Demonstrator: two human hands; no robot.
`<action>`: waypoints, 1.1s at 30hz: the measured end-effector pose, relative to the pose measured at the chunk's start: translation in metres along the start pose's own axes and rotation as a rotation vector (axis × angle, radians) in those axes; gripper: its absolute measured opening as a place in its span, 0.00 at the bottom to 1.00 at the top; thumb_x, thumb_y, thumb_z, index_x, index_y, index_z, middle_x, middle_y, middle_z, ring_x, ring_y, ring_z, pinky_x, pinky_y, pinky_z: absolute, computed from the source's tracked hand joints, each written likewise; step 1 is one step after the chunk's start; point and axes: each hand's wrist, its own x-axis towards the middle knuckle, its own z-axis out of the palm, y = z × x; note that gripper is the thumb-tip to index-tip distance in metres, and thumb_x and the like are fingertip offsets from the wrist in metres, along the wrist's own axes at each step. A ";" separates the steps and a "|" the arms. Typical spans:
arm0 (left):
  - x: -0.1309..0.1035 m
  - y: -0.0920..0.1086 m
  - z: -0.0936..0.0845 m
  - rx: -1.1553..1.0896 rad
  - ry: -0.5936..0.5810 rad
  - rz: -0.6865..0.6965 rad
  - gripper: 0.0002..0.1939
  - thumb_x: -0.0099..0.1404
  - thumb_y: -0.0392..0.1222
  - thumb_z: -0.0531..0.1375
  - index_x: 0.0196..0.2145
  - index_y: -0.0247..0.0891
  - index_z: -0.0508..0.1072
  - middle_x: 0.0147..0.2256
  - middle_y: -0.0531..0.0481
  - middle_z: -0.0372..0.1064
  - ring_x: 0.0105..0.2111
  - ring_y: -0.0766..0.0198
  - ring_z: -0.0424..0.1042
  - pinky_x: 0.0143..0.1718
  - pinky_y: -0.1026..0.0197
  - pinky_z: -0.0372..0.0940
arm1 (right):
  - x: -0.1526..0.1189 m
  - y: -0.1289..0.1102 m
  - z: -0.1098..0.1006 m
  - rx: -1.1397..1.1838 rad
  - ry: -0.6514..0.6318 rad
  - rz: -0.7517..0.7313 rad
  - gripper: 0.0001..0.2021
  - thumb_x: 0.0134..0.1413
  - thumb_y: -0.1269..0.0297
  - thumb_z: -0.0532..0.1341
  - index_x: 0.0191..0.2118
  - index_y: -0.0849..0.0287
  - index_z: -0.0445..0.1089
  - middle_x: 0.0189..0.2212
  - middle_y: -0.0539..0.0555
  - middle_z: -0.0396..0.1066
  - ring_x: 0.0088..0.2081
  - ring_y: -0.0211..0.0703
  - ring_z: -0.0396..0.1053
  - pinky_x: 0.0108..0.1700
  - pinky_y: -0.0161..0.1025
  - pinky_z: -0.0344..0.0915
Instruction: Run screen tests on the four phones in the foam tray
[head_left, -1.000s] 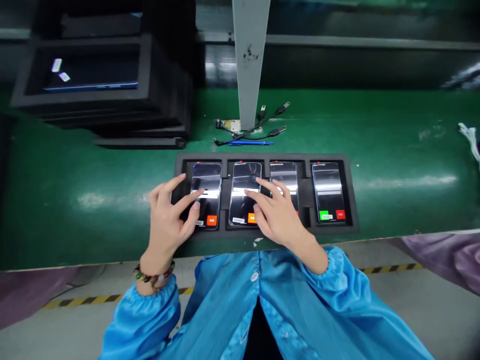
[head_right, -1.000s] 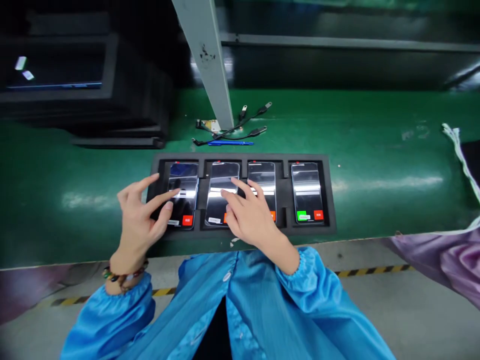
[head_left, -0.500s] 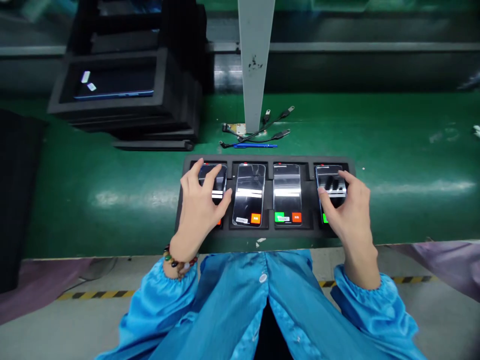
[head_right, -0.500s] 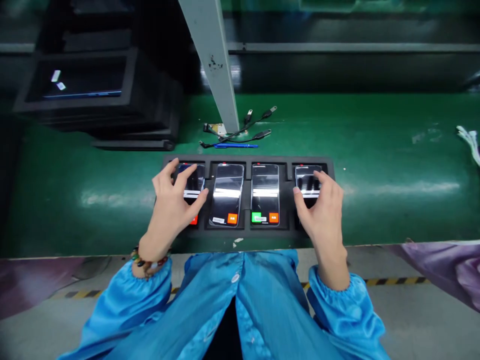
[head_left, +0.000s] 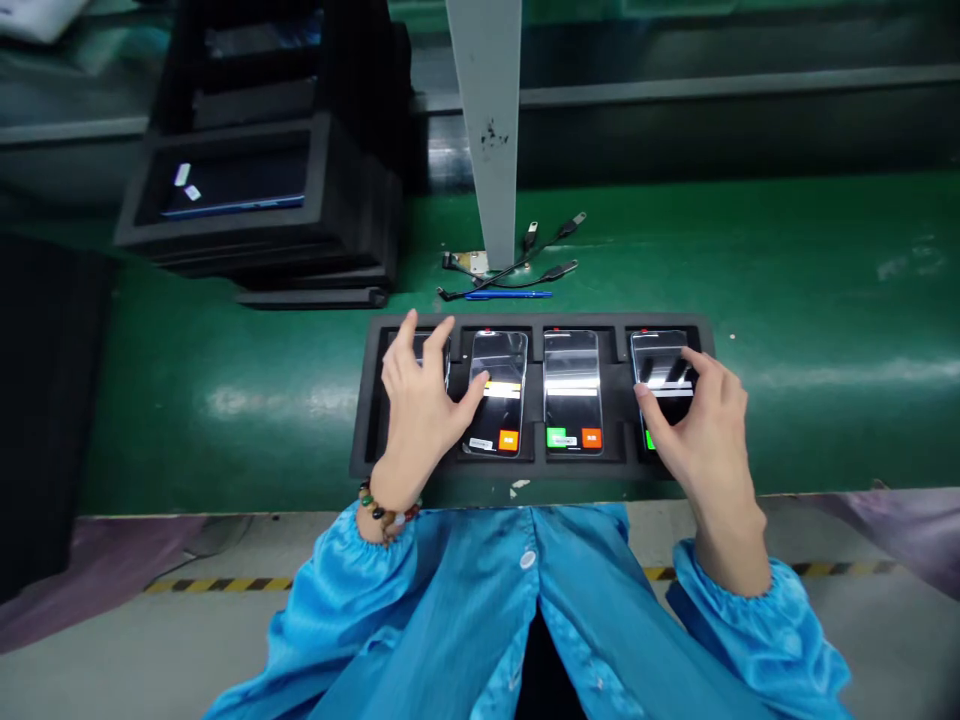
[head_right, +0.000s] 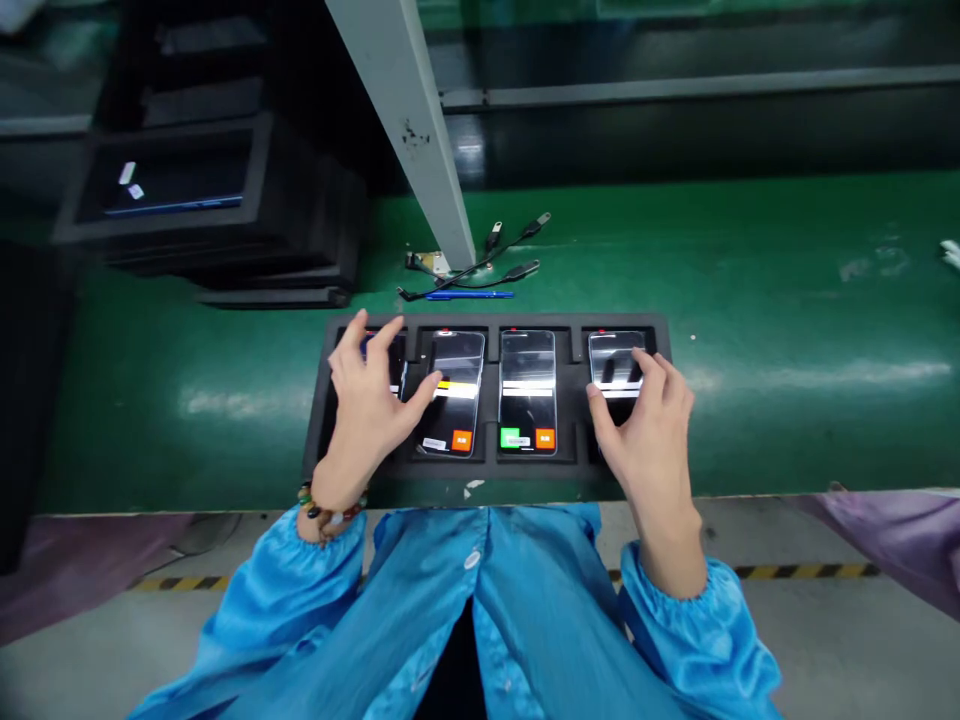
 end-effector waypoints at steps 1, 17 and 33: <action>-0.001 -0.003 -0.005 -0.011 0.016 -0.008 0.40 0.72 0.57 0.66 0.75 0.41 0.61 0.76 0.28 0.49 0.76 0.32 0.53 0.74 0.31 0.55 | -0.001 -0.002 -0.002 -0.008 -0.011 -0.004 0.35 0.71 0.44 0.62 0.74 0.57 0.59 0.66 0.69 0.64 0.70 0.69 0.61 0.71 0.70 0.60; -0.007 -0.026 -0.017 -0.058 -0.033 -0.063 0.33 0.71 0.44 0.66 0.71 0.44 0.69 0.63 0.33 0.63 0.66 0.34 0.64 0.68 0.26 0.64 | 0.013 -0.018 0.006 -0.172 -0.101 -0.036 0.32 0.68 0.56 0.62 0.73 0.60 0.59 0.64 0.72 0.55 0.62 0.70 0.59 0.63 0.70 0.67; -0.013 -0.030 -0.026 -0.047 0.069 -0.098 0.35 0.69 0.48 0.68 0.71 0.45 0.67 0.59 0.32 0.62 0.64 0.33 0.63 0.65 0.28 0.67 | -0.010 -0.014 -0.038 0.275 0.317 0.122 0.34 0.53 0.55 0.76 0.65 0.50 0.70 0.55 0.56 0.58 0.51 0.48 0.65 0.53 0.55 0.79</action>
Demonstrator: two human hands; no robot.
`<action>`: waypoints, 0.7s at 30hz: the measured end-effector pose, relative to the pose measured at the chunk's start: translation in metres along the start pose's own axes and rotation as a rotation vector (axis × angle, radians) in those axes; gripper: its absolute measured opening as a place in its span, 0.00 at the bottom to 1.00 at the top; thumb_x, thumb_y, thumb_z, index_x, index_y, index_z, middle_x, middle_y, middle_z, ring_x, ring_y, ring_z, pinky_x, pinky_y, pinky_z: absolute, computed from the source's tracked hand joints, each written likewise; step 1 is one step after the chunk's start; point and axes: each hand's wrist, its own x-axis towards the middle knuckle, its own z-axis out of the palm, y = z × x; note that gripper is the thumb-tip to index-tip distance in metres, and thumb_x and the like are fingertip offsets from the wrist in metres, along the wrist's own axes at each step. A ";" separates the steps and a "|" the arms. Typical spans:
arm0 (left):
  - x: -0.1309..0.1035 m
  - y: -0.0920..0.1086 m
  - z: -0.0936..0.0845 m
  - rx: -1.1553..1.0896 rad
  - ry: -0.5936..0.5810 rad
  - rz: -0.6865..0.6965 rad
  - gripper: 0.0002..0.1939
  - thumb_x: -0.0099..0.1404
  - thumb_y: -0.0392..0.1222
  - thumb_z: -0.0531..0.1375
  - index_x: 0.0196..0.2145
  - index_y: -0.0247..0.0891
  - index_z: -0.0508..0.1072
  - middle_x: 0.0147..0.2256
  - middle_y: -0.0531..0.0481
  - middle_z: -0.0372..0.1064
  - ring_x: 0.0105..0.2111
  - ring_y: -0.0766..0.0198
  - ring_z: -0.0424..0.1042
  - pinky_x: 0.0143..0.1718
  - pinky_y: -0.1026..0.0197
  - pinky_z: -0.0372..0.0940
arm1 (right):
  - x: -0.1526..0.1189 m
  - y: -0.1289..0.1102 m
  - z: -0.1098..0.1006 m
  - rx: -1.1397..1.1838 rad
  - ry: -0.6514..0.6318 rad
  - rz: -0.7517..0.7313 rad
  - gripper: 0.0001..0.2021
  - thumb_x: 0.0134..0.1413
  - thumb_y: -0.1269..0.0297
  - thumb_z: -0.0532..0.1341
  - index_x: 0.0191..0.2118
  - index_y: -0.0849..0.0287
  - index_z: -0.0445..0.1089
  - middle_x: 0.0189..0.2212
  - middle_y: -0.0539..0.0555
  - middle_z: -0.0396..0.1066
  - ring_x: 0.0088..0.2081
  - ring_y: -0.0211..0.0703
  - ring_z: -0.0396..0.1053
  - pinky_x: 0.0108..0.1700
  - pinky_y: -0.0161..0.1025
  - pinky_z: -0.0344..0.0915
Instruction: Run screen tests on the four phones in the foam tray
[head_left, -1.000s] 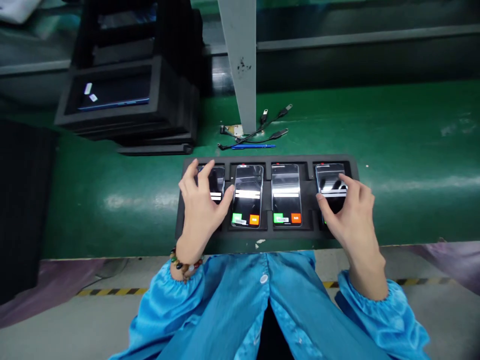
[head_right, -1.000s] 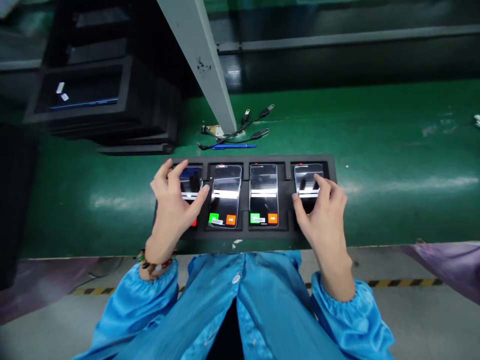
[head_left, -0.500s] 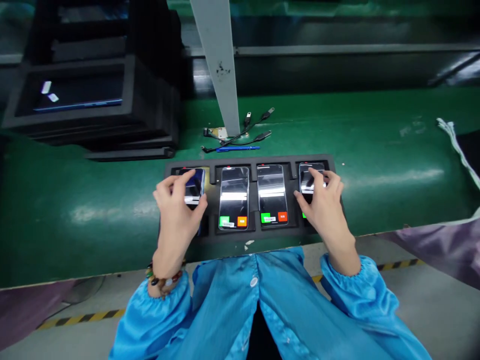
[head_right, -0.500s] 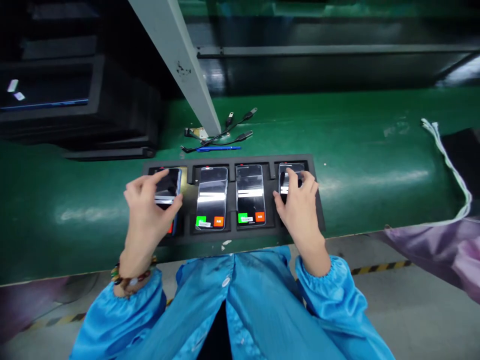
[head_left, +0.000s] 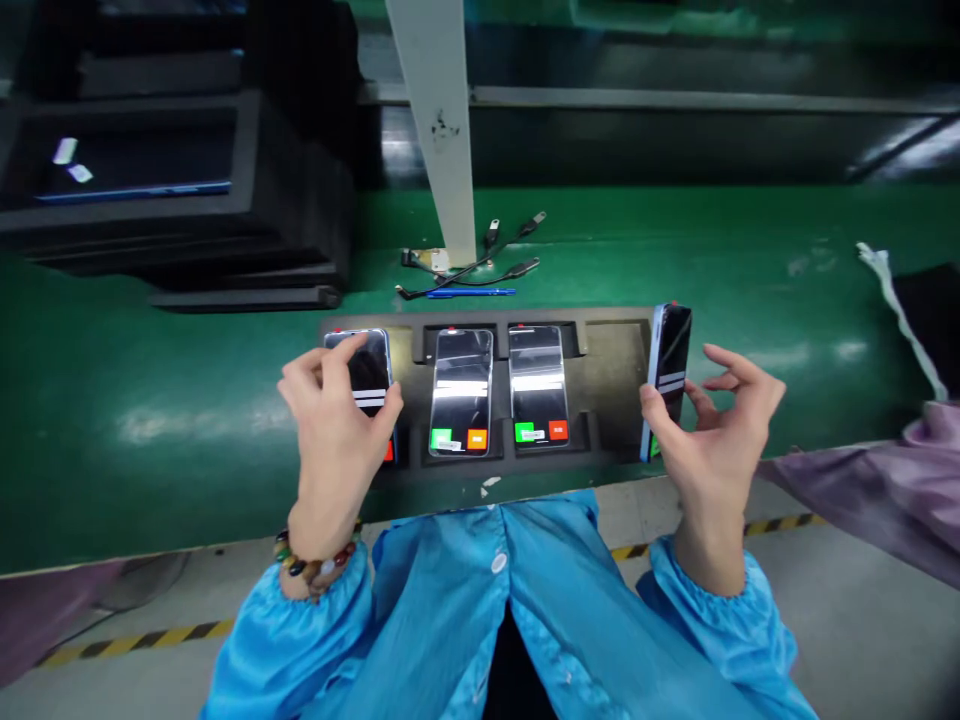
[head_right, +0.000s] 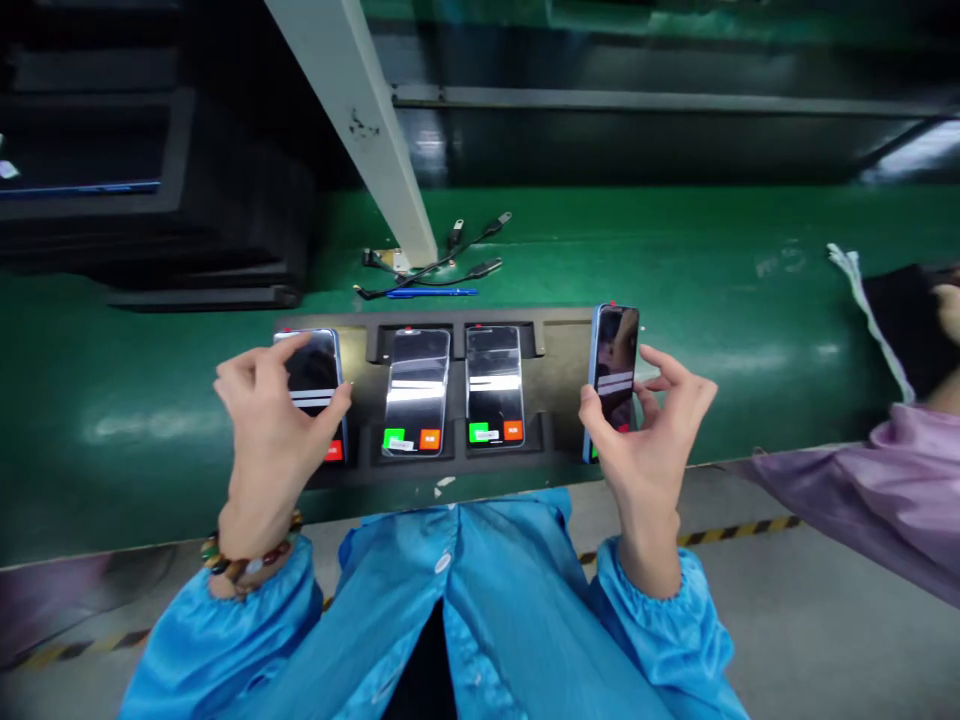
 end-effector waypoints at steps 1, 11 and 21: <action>0.001 0.004 0.003 0.040 -0.017 0.008 0.34 0.70 0.46 0.67 0.71 0.44 0.68 0.59 0.31 0.62 0.64 0.31 0.62 0.65 0.25 0.65 | -0.001 -0.001 -0.003 0.020 0.021 -0.008 0.34 0.53 0.55 0.76 0.65 0.49 0.69 0.56 0.56 0.57 0.51 0.48 0.65 0.54 0.55 0.79; -0.004 0.055 0.032 -0.010 -0.075 0.162 0.29 0.73 0.44 0.63 0.69 0.41 0.69 0.67 0.31 0.60 0.65 0.35 0.64 0.68 0.30 0.63 | 0.003 0.015 0.043 -0.255 -0.230 -0.076 0.30 0.59 0.55 0.67 0.65 0.56 0.67 0.51 0.59 0.57 0.55 0.59 0.61 0.62 0.65 0.67; -0.013 0.094 0.049 -0.121 -0.179 0.191 0.28 0.74 0.33 0.59 0.68 0.47 0.69 0.64 0.36 0.63 0.62 0.43 0.67 0.63 0.37 0.69 | -0.027 -0.043 0.078 -0.132 -0.399 -0.252 0.33 0.68 0.56 0.63 0.74 0.53 0.55 0.57 0.65 0.55 0.62 0.64 0.61 0.63 0.66 0.70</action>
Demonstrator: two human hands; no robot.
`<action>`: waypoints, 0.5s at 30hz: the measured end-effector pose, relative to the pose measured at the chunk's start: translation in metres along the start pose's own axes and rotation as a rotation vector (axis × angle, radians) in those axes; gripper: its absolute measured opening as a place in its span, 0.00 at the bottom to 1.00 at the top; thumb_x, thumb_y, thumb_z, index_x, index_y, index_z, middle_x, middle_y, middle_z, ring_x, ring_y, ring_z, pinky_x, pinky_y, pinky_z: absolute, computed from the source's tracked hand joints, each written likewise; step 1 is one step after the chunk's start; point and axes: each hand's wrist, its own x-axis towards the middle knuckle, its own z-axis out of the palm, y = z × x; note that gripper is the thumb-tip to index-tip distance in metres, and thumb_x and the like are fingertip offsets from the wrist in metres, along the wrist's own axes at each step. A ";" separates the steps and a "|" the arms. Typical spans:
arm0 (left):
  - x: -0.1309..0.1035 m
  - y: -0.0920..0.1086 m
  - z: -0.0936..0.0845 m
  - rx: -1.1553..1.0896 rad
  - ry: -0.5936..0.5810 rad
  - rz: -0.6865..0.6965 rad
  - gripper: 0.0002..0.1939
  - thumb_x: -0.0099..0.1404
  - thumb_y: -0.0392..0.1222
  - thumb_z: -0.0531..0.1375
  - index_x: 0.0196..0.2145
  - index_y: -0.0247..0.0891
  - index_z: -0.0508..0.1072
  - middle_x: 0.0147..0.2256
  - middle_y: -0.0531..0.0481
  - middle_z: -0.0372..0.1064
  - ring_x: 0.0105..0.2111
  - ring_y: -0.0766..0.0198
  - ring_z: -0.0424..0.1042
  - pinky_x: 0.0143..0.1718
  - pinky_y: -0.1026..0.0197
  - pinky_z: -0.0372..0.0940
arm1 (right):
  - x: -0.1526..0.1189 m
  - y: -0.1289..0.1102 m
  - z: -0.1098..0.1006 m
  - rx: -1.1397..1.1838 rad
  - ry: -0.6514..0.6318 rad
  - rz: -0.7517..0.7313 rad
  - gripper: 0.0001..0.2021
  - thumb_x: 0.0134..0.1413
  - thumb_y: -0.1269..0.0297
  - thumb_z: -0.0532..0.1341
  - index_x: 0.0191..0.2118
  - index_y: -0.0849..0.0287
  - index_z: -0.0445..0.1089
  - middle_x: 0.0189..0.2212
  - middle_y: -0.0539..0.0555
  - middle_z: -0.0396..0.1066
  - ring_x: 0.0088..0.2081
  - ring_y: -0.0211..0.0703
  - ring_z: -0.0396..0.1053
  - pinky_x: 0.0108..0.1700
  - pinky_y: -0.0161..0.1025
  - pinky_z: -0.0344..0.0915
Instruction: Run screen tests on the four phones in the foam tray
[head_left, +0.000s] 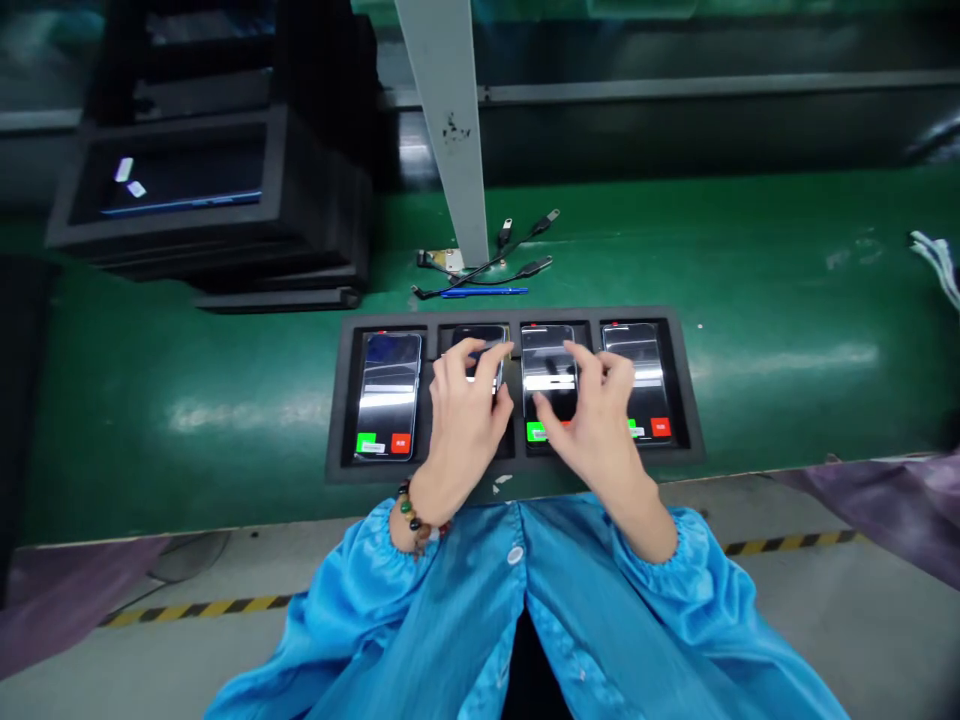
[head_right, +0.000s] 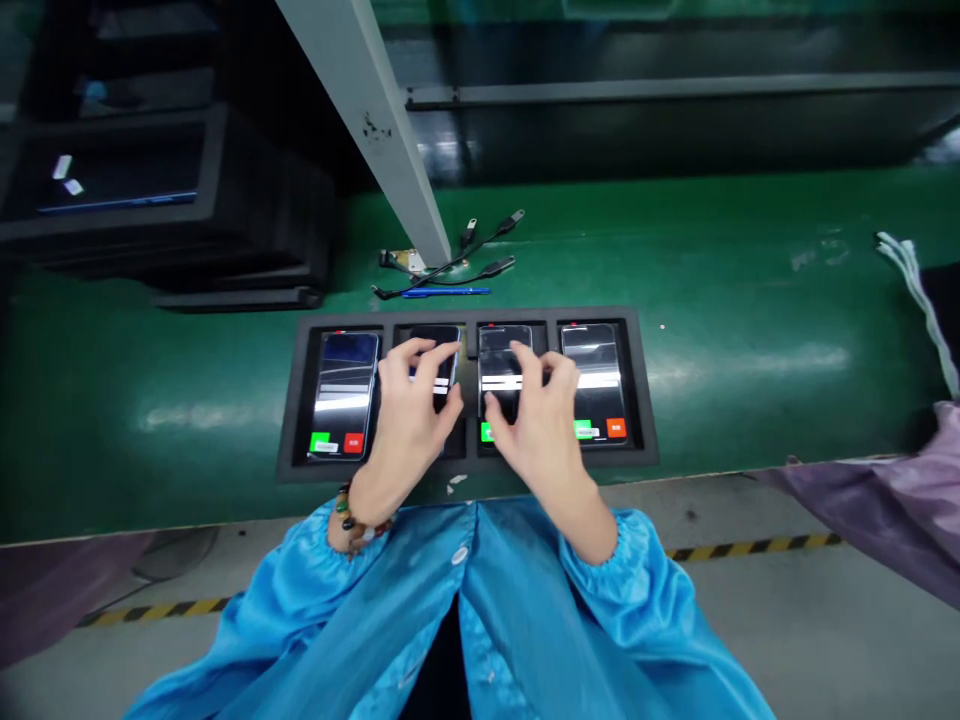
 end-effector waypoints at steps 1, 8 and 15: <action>-0.002 -0.002 -0.005 -0.054 0.067 0.004 0.26 0.74 0.35 0.60 0.67 0.47 0.69 0.63 0.37 0.63 0.63 0.45 0.67 0.66 0.38 0.68 | 0.001 -0.007 0.006 -0.007 -0.023 -0.006 0.34 0.69 0.56 0.63 0.74 0.54 0.54 0.57 0.66 0.55 0.62 0.64 0.61 0.61 0.66 0.71; -0.010 -0.005 -0.017 -0.142 0.323 -0.010 0.26 0.73 0.40 0.65 0.66 0.45 0.67 0.61 0.38 0.62 0.66 0.47 0.63 0.69 0.41 0.65 | 0.015 -0.028 0.023 -0.168 -0.137 0.034 0.34 0.66 0.65 0.62 0.75 0.57 0.57 0.56 0.68 0.59 0.56 0.64 0.63 0.53 0.63 0.73; 0.000 0.003 0.008 0.049 0.038 -0.067 0.30 0.71 0.35 0.61 0.69 0.44 0.68 0.62 0.34 0.62 0.60 0.38 0.66 0.61 0.33 0.68 | 0.008 -0.021 0.007 -0.015 0.055 0.028 0.35 0.60 0.66 0.64 0.72 0.55 0.57 0.54 0.63 0.56 0.57 0.62 0.61 0.60 0.65 0.71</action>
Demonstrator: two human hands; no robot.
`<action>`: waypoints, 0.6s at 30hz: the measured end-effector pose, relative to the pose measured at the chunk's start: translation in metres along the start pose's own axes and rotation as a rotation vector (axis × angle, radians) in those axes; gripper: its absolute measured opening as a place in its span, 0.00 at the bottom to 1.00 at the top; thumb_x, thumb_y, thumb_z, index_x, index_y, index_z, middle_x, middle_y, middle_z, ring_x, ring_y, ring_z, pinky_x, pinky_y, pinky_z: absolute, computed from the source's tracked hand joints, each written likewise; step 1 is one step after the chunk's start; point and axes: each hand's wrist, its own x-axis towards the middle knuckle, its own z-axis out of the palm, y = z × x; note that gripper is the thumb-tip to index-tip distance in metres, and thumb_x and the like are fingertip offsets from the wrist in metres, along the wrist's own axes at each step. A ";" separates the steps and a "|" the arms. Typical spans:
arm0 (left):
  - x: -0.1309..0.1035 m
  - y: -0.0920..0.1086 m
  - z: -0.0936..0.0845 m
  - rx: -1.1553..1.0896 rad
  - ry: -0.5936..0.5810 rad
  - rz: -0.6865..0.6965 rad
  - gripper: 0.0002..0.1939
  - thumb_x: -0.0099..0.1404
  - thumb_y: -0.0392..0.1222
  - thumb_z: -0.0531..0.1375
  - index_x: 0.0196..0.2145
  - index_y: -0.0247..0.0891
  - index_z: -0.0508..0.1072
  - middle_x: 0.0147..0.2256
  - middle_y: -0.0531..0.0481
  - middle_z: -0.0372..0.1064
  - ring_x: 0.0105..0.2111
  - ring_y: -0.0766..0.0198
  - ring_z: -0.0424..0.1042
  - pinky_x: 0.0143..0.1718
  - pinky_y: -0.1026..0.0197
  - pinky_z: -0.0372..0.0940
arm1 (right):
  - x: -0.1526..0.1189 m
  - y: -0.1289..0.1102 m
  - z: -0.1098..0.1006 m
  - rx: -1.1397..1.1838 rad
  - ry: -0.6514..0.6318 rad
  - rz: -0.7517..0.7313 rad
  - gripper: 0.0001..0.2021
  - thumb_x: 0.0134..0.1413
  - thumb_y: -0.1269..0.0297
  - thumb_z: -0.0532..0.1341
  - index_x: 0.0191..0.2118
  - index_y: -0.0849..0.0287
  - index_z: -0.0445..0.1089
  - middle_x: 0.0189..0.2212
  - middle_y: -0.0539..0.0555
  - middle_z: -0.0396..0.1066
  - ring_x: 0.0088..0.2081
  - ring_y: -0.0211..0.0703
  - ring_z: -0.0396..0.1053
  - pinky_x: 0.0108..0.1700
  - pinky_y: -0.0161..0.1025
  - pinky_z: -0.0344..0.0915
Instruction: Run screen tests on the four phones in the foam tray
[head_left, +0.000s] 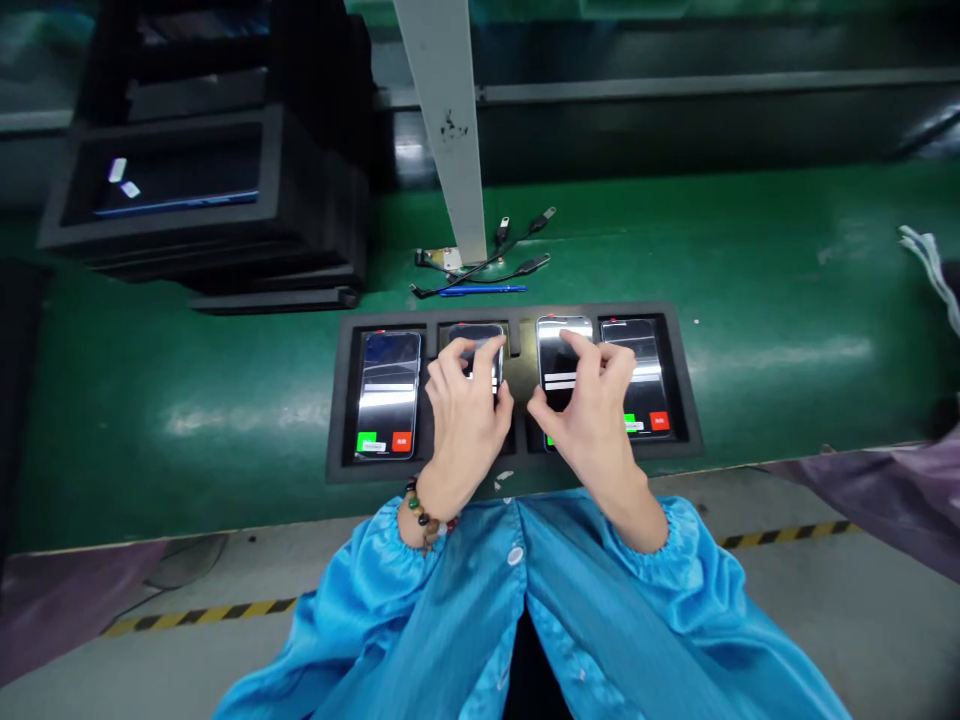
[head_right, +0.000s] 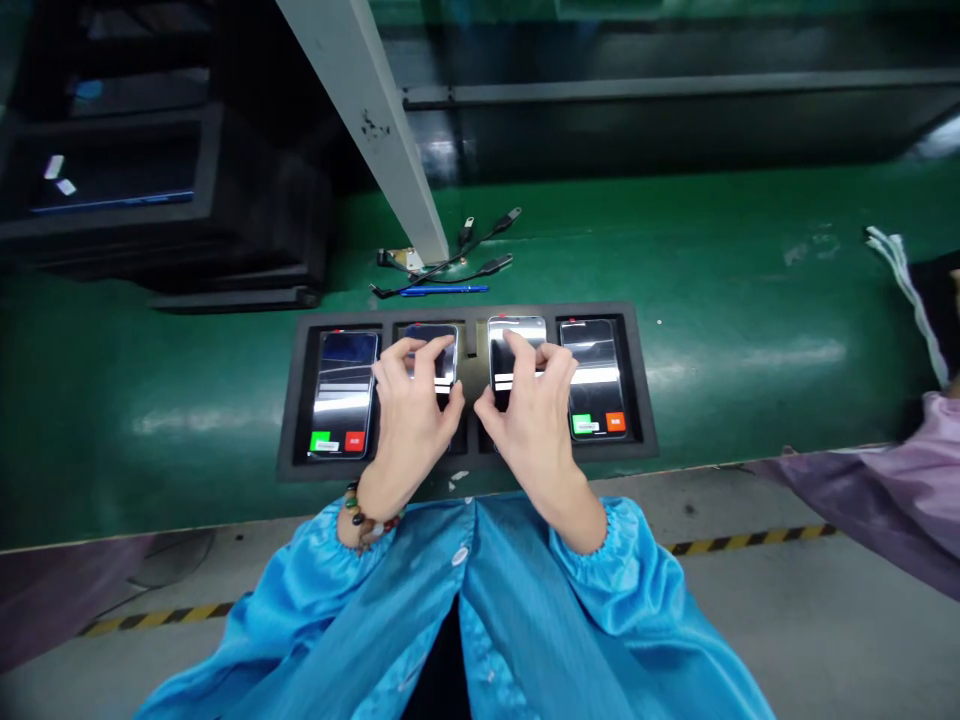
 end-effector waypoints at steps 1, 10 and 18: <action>0.001 0.002 0.002 0.026 -0.031 -0.018 0.30 0.71 0.35 0.61 0.69 0.44 0.68 0.63 0.33 0.62 0.59 0.38 0.67 0.59 0.33 0.69 | 0.000 0.000 0.000 0.005 0.020 0.000 0.36 0.60 0.65 0.64 0.73 0.56 0.57 0.54 0.63 0.56 0.58 0.62 0.60 0.61 0.65 0.70; -0.007 -0.067 -0.046 -0.056 0.175 0.005 0.33 0.71 0.50 0.68 0.69 0.41 0.68 0.66 0.34 0.66 0.70 0.38 0.63 0.73 0.33 0.58 | -0.019 0.032 -0.011 0.011 0.045 -0.037 0.23 0.70 0.65 0.60 0.67 0.56 0.69 0.57 0.64 0.73 0.65 0.61 0.65 0.68 0.64 0.67; -0.045 -0.175 -0.067 -0.237 0.267 -0.256 0.36 0.68 0.56 0.71 0.67 0.37 0.71 0.63 0.36 0.74 0.59 0.45 0.77 0.68 0.36 0.70 | -0.109 0.087 -0.044 -0.098 0.137 0.087 0.20 0.72 0.63 0.54 0.58 0.50 0.80 0.59 0.61 0.78 0.66 0.61 0.71 0.69 0.68 0.64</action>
